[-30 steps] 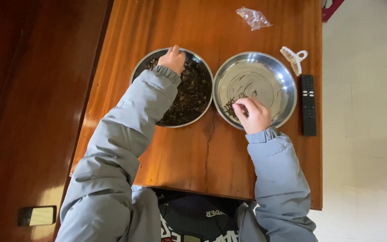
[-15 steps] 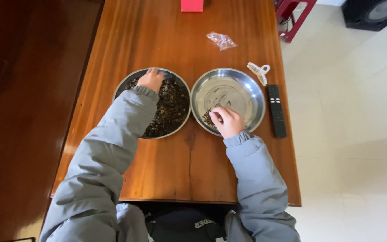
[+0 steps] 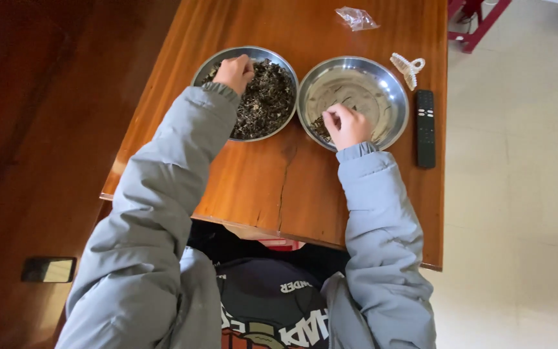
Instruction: Sorting dried tea leaves by hand, picking out stems and placing them into a separate bowl
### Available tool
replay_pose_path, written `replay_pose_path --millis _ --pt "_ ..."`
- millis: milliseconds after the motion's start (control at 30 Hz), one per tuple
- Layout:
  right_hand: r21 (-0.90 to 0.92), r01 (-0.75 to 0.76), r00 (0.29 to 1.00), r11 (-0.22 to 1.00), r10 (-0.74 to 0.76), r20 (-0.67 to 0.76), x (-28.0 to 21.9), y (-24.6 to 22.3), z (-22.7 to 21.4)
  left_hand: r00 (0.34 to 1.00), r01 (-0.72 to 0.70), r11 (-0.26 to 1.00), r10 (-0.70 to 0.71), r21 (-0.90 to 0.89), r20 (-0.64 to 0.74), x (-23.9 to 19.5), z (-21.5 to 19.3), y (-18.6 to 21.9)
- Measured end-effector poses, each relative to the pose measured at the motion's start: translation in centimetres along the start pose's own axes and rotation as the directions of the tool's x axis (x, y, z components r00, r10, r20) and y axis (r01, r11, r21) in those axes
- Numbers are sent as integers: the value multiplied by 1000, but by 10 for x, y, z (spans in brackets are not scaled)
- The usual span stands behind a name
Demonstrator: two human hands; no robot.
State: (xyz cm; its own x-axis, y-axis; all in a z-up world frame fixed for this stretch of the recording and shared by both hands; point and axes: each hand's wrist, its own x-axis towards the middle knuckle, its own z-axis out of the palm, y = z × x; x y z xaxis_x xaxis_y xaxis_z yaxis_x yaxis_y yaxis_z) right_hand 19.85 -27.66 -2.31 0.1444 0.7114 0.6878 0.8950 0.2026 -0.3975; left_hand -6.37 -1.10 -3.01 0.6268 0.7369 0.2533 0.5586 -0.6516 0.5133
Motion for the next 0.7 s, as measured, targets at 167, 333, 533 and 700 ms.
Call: replay_pose_path --millis 167,333,533,700 --pt "-50 85 996 995 -84 25 2 -1 -5 990 -89 994 82 -66 -115 -10 9 -7" --pt "-90 -25 1000 996 24 -16 -8 16 18 980 -49 990 22 -133 -198 -35 -6 14" --pt "-85 -2 1000 996 0 -24 -6 16 13 962 -65 975 5 -211 -273 -56 -14 33" --pt "-118 -11 1000 993 11 6 -8 12 4 955 -93 969 22 -228 -296 -61 -7 30"
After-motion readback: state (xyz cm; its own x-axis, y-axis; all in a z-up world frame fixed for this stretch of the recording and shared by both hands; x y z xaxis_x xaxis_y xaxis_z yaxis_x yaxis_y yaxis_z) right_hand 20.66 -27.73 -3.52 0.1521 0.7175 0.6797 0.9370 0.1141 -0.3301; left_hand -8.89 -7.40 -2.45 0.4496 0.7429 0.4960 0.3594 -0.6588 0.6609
